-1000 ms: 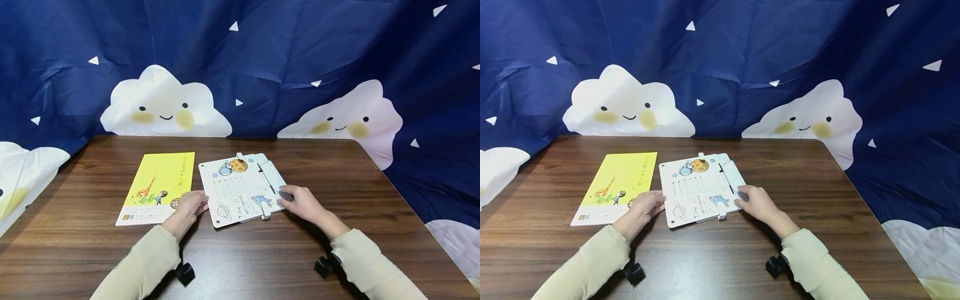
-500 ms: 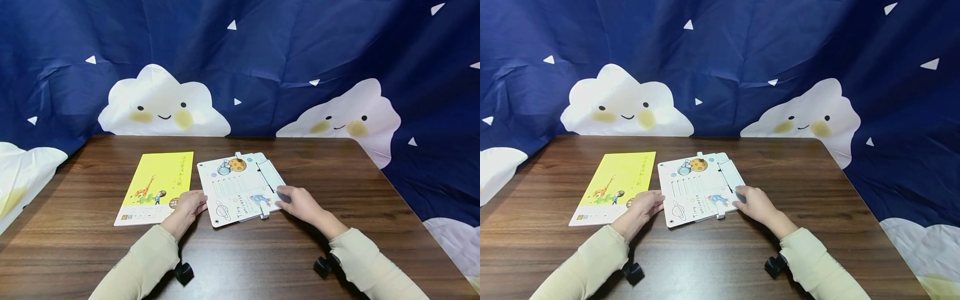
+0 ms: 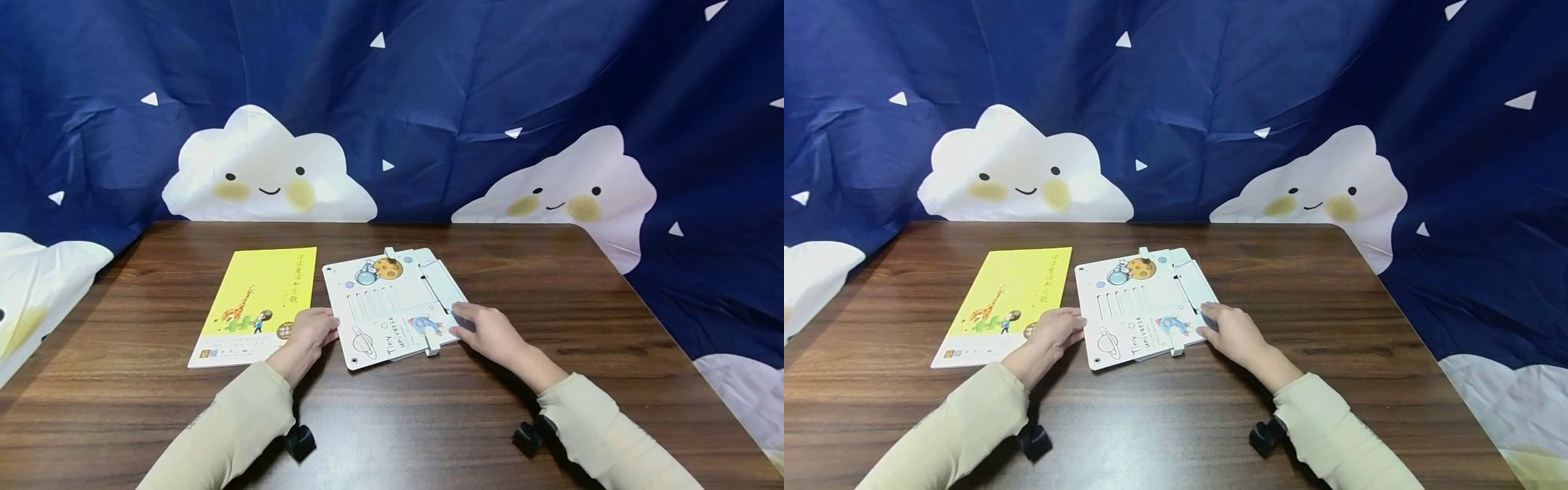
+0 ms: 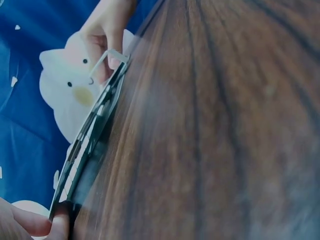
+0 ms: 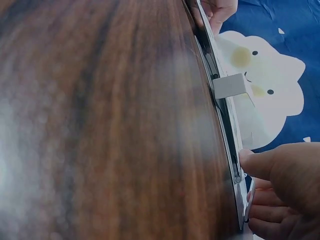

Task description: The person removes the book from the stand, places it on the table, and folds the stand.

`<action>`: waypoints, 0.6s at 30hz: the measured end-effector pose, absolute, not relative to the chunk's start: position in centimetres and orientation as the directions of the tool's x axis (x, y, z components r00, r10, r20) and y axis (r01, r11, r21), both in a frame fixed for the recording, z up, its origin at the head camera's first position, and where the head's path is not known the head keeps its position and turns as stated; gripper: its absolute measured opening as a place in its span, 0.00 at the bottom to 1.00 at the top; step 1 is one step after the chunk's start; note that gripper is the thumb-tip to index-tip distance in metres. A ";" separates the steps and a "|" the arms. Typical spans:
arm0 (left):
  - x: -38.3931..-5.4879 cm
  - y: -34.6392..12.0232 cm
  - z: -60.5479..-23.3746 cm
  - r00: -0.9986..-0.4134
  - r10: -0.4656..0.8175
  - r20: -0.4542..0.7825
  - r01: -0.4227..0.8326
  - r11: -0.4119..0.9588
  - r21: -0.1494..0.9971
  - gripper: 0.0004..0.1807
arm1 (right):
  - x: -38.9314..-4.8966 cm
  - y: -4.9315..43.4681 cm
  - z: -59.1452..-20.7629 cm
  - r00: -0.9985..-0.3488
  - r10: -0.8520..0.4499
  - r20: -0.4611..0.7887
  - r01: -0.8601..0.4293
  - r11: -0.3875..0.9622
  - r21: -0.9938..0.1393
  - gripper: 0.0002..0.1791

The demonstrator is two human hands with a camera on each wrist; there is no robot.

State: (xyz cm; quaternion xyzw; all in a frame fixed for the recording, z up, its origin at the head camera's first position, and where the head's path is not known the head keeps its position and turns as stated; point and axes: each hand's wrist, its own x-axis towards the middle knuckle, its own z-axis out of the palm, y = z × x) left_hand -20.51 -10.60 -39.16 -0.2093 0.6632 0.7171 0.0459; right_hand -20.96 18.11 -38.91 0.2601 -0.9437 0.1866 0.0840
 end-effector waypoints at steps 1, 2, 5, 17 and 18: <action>-20.6 -10.6 -39.2 -0.908 -0.212 -0.360 -0.345 -0.107 0.932 0.14 | -20.9 18.1 -38.9 -0.852 -0.457 0.255 -0.520 0.798 -0.306 0.23; -20.8 -10.6 -39.2 -0.908 -0.211 -0.361 -0.346 -0.103 0.932 0.14 | -20.9 18.1 -38.9 -0.853 -0.455 0.255 -0.517 0.801 -0.303 0.23; -21.2 -10.7 -39.2 -0.907 -0.211 -0.364 -0.353 -0.088 0.931 0.14 | -20.6 17.9 -38.8 -0.857 -0.452 0.248 -0.511 0.808 -0.292 0.23; -23.4 -11.5 -39.2 -0.914 -0.162 -0.371 -0.367 -0.056 0.929 0.16 | -19.8 17.3 -38.7 -0.845 -0.441 0.302 -0.516 0.819 -0.250 0.22; -23.5 -11.5 -39.2 -0.914 -0.159 -0.372 -0.369 -0.053 0.928 0.16 | -19.7 17.3 -38.8 -0.843 -0.441 0.308 -0.518 0.819 -0.247 0.22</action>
